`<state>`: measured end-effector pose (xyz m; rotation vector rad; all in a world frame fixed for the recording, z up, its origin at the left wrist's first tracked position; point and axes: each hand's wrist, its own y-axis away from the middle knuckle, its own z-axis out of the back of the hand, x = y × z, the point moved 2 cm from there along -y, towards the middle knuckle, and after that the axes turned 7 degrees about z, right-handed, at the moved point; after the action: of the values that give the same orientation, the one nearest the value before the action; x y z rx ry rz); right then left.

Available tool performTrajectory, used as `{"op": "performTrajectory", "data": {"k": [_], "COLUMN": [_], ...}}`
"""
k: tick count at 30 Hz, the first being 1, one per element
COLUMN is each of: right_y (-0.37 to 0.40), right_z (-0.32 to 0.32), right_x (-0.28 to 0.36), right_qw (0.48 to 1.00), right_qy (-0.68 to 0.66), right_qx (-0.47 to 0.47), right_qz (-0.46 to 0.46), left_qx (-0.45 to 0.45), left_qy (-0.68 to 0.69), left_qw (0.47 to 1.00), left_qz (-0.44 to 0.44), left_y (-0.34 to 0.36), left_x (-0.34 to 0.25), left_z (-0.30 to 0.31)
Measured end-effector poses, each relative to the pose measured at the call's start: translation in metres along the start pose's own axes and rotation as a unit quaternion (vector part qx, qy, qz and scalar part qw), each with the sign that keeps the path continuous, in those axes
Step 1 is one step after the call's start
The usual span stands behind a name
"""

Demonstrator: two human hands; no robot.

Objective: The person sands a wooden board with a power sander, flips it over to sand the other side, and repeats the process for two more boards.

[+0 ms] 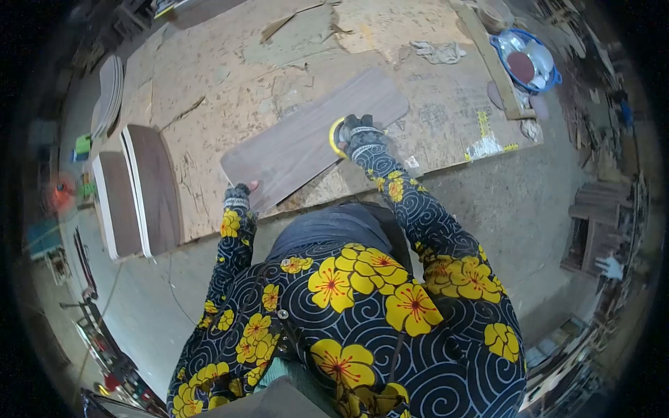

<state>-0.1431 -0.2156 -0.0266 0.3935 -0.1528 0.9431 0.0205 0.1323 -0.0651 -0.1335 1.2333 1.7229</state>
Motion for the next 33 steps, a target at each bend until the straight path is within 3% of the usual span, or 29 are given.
{"op": "performTrajectory", "data": {"k": [1,2,5,8,11,14,18,21,24,27,28,31,33], "right_y": [0.005,-0.021,-0.024,-0.012,0.011,0.036,0.018,-0.007,-0.02,-0.009,0.012,0.023,-0.01], "right_z": [-0.007,-0.015,0.0,0.013,0.019,-0.018,0.001,0.007,-0.006,-0.016,-0.017,-0.006,0.002], "right_x": [0.002,-0.004,-0.035,-0.034,0.033,0.055,0.064,0.017,-0.006,0.06,0.081,0.11,0.103], "right_qw": [1.0,0.998,0.998,0.997,0.995,0.997,0.992,0.993,0.997,0.99,0.995,0.984,0.988], "right_qy": [-0.005,0.013,0.016,0.005,0.014,0.003,-0.002,-0.008,0.006,0.037,0.033,-0.042,0.004], "right_qx": [-0.011,0.048,-0.037,-0.046,0.068,0.032,0.122,0.065,0.031,0.121,0.095,0.133,0.151], "right_qz": [0.027,-0.029,-0.053,-0.056,-0.074,0.077,-0.019,-0.102,-0.07,-0.057,0.016,0.109,0.013], "left_qx": [0.007,0.011,0.027,0.039,0.05,0.06,0.071,0.074,0.075,0.073,0.072,0.067,0.064], "left_qy": [0.023,0.045,0.098,0.133,0.162,0.182,0.203,0.192,0.209,0.209,0.207,0.205,0.202], "left_qw": [1.0,0.999,0.995,0.99,0.985,0.981,0.976,0.977,0.974,0.974,0.974,0.974,0.974], "left_qz": [-0.004,-0.007,-0.015,-0.016,-0.018,-0.018,-0.017,-0.054,-0.042,-0.053,-0.058,-0.069,-0.074], "left_y": [0.008,0.016,0.033,0.046,0.052,0.057,0.061,0.038,0.047,0.046,0.044,0.043,0.043], "left_x": [-0.002,-0.004,-0.007,-0.014,-0.02,-0.028,-0.033,-0.02,-0.027,-0.023,-0.021,-0.016,-0.014], "left_z": [-0.001,-0.001,-0.002,-0.001,-0.002,-0.003,-0.005,-0.014,-0.011,-0.012,-0.012,-0.014,-0.016]}}
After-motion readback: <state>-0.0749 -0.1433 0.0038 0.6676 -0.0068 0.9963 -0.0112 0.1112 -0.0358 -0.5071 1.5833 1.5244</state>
